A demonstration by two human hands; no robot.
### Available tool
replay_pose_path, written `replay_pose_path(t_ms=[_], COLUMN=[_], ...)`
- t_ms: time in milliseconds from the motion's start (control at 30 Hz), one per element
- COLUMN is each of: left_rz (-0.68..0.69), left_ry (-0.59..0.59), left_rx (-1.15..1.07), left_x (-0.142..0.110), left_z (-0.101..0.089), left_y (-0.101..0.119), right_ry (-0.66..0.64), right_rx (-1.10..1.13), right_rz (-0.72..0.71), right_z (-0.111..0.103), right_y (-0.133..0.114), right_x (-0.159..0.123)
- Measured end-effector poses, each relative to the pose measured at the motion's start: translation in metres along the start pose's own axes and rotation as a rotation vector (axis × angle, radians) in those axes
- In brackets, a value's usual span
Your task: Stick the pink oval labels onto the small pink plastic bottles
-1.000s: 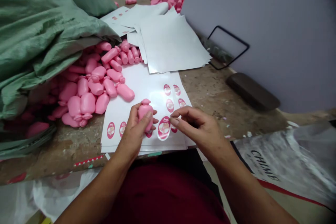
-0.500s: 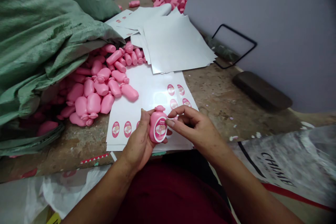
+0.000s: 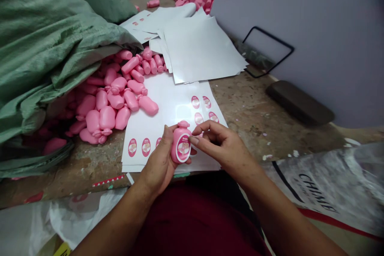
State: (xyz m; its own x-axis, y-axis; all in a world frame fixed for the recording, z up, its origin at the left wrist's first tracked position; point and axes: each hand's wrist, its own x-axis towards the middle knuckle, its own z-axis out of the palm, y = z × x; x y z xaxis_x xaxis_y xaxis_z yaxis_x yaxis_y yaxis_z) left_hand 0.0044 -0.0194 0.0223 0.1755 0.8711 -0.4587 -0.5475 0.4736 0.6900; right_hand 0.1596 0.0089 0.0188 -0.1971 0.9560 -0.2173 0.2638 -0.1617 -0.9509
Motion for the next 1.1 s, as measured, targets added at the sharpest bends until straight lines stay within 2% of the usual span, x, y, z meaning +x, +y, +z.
replay_pose_path(t_ms=[267, 433, 500, 633, 733, 800, 900, 1000, 1100], left_rz=[0.005, -0.093, -0.151, -0.198, -0.211, -0.201, -0.164, -0.222, -0.332], left_ry=[0.001, -0.032, -0.046, -0.098, -0.128, -0.124, -0.038, 0.089, 0.211], left_rx=[0.096, 0.089, 0.052, 0.006, 0.016, 0.069, 0.317, 0.822, 1.289], left_x=[-0.002, -0.006, -0.007, -0.006, -0.009, -0.02, -0.058, -0.116, -0.162], left_z=[-0.002, -0.002, -0.001, 0.001, -0.005, -0.021, -0.063, -0.11, -0.15], left_y=[-0.002, 0.003, 0.005, 0.005, 0.004, 0.011, 0.039, 0.073, 0.083], right_ry=[0.036, 0.186, 0.214, 0.107, 0.1, 0.13, 0.157, 0.225, 0.237], right_rx=[-0.122, -0.299, -0.265, -0.115, -0.006, 0.027, 0.017, -0.006, -0.022], right_rz=[-0.032, -0.156, -0.171, -0.116, -0.1, -0.113, -0.106, -0.08, -0.029], right_z=[0.001, -0.005, -0.006, -0.001, 0.002, 0.002, 0.0, -0.004, -0.006], right_y=[0.0, 0.0, 0.001, 0.002, 0.004, 0.007, 0.016, 0.026, 0.029], right_x=[-0.001, -0.002, -0.002, 0.003, 0.009, 0.01, 0.01, 0.011, 0.012])
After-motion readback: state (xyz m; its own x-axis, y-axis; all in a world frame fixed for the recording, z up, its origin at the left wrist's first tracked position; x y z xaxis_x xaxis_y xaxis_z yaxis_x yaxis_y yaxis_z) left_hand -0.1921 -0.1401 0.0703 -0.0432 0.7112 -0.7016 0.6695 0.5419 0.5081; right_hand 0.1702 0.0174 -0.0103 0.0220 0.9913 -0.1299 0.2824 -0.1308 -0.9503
